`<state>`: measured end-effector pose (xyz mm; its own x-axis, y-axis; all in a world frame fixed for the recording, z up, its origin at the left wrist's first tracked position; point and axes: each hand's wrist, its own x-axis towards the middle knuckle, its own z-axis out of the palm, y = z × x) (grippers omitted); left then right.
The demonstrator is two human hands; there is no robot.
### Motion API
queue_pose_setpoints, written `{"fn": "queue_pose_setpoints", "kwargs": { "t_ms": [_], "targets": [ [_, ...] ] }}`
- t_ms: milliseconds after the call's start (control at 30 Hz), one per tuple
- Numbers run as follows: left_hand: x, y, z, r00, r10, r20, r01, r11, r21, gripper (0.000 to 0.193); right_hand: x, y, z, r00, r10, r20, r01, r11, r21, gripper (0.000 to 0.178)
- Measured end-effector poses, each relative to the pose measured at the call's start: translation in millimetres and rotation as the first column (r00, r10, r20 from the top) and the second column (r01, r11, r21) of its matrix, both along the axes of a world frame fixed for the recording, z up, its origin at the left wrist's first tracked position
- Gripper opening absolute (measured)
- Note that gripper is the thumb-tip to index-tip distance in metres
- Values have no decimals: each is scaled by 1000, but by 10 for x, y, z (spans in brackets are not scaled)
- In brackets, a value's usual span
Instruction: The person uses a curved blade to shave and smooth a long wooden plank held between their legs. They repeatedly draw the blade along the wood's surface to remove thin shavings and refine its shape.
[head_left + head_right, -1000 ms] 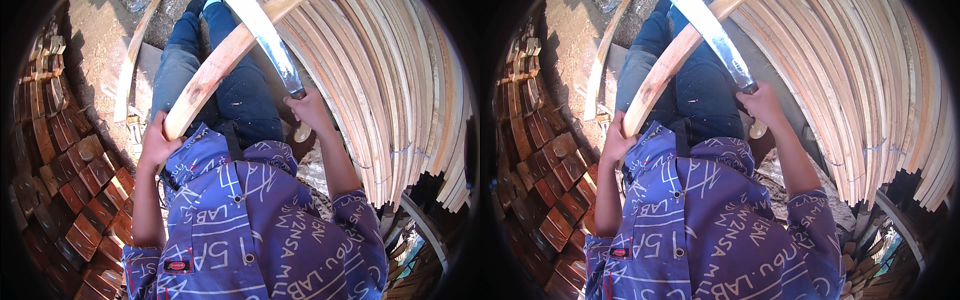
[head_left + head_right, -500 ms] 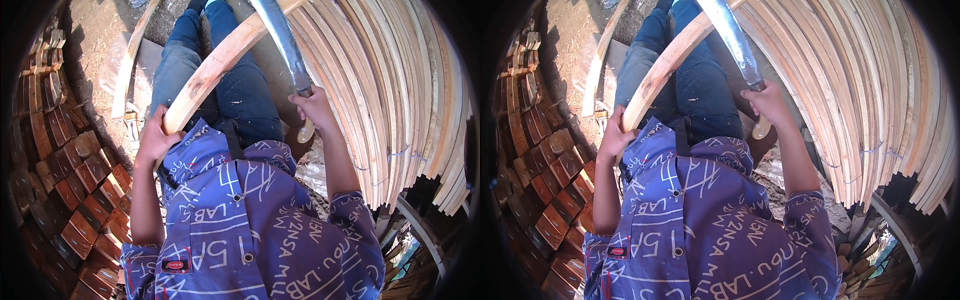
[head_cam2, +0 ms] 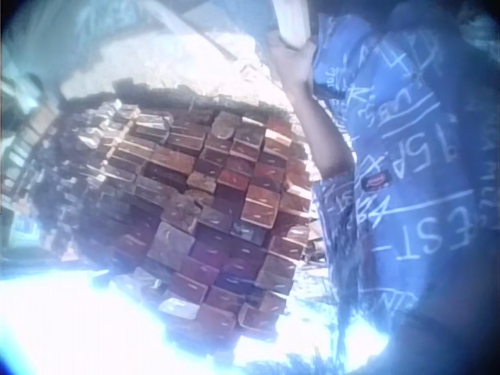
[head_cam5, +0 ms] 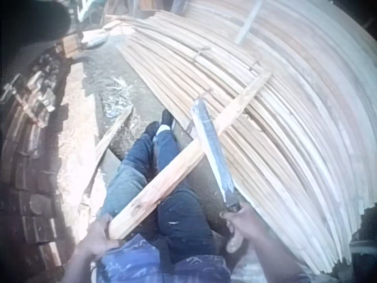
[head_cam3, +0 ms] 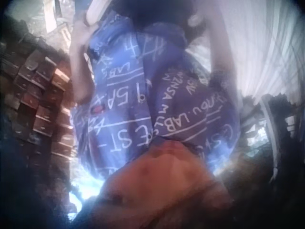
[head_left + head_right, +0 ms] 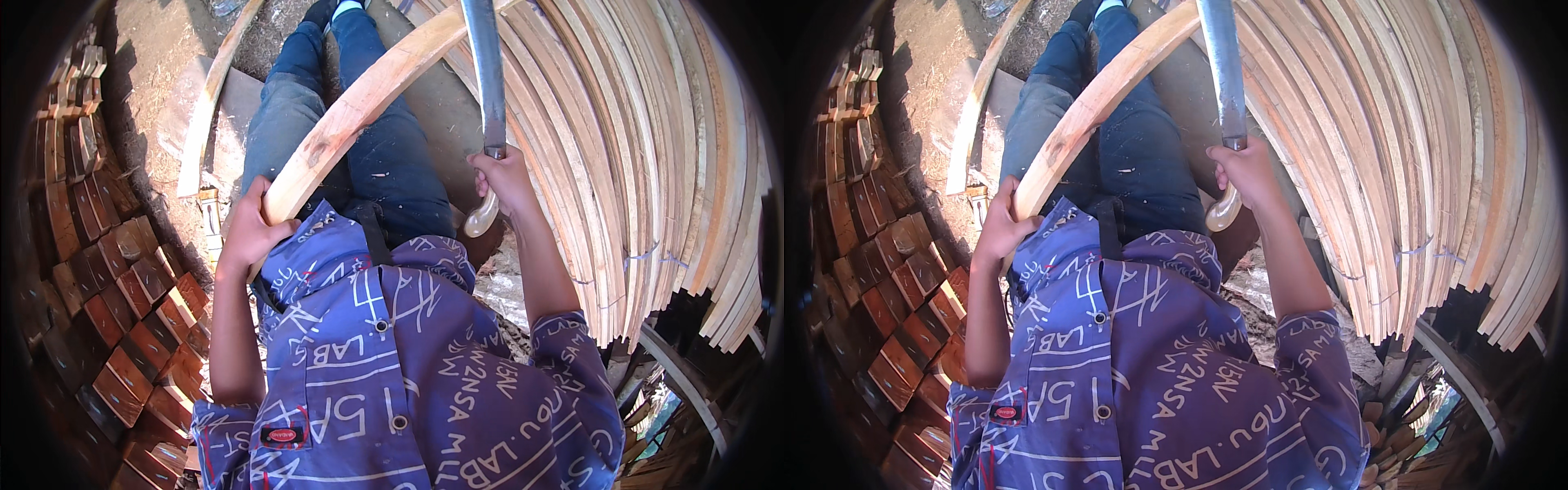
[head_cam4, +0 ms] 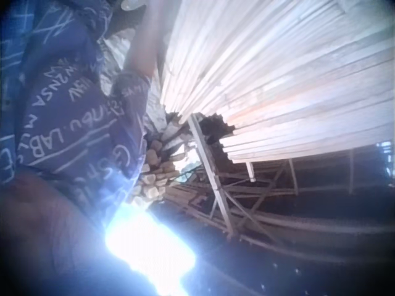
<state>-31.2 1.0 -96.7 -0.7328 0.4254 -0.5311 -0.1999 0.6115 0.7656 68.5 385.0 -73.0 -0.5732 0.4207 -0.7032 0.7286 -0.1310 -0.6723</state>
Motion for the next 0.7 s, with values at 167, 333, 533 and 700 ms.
{"fn": "queue_pose_setpoints", "kwargs": {
  "t_ms": [167, 333, 533, 700],
  "targets": [
    [-2, -35, -21, 999, -11, -48, 9, 999, -32, 48, 216, -227, -56, 943, 318, 103, -334, 901, 279, 11],
    [7, -58, -31, 998, 22, 64, -20, 1000, -19, 47, 107, -124, 62, 977, 195, 91, -198, 980, 31, 11],
    [-64, 65, 101, 997, -11, 77, 15, 998, -59, 46, 178, -41, -98, 995, 82, 50, -88, 986, 139, 14],
    [-16, -16, 43, 995, 13, 94, -9, 999, -36, 45, 331, -59, -80, 957, 288, 37, -287, 922, 259, 14]
  ]
}}
